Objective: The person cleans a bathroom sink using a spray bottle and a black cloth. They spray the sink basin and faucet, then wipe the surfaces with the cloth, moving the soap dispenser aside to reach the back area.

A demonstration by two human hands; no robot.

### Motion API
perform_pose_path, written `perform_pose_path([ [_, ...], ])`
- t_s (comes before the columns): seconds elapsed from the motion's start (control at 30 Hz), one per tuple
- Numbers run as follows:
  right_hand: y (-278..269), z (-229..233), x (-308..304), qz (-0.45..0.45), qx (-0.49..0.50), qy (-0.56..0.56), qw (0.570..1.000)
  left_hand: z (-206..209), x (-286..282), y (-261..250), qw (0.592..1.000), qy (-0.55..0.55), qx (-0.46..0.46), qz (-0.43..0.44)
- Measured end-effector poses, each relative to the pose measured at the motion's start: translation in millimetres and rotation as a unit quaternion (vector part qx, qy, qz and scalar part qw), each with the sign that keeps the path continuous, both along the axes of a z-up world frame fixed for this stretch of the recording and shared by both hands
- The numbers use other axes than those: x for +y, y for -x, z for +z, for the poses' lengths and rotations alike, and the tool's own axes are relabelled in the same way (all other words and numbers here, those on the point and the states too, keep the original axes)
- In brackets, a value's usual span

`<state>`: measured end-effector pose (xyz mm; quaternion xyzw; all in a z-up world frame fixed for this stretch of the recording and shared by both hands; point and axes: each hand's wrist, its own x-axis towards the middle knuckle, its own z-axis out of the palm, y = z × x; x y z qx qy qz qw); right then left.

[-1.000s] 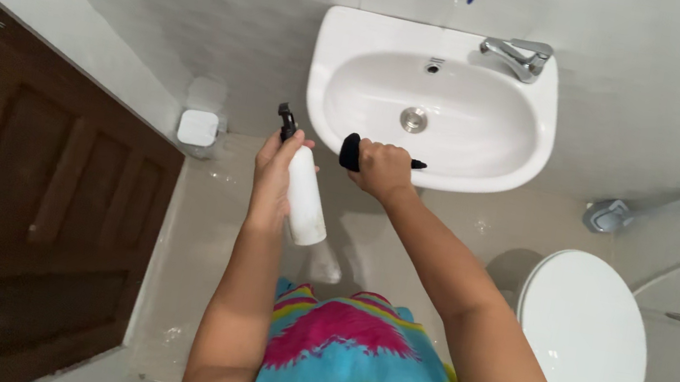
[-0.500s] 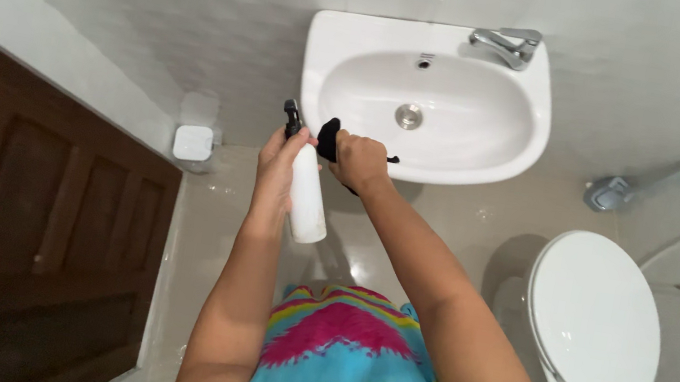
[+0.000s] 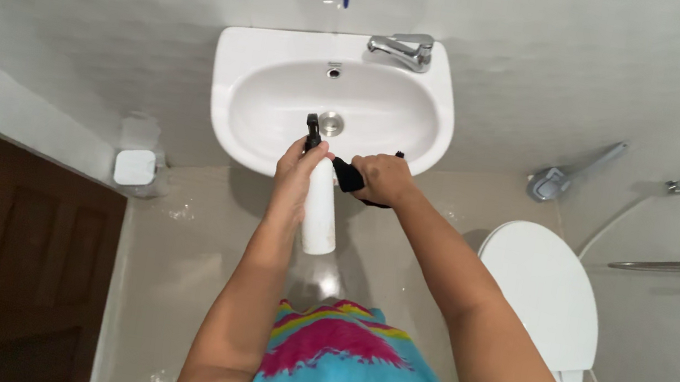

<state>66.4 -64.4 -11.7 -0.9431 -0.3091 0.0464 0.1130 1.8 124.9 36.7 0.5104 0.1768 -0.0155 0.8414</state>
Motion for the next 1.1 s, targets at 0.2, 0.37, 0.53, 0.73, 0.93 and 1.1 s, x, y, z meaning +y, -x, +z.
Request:
perform_pose_path([
  [0.2,-20,16,-35,0.011,0.061,0.086,0.994,-6,-25,0,0.999,-0.005,0.042,0.025],
  [0.37,-21,12,-26,0.023,0.041,0.113,0.993,-9,-7,8,0.997,-0.006,0.032,0.063],
  [0.53,-17,1,-2,0.044,0.034,0.118,0.991,-7,35,19,0.996,0.001,0.029,0.087],
  [0.73,0,-7,89,0.058,0.012,0.076,0.995,-9,97,25,0.994,0.004,0.009,0.110],
  [0.93,5,-26,188,0.012,0.004,0.024,1.000,-6,161,32,0.992,-0.001,0.018,0.127],
  [1.1,1,-31,221,-0.023,0.007,-0.018,1.000,0,188,27,0.993,-0.032,0.008,0.118],
])
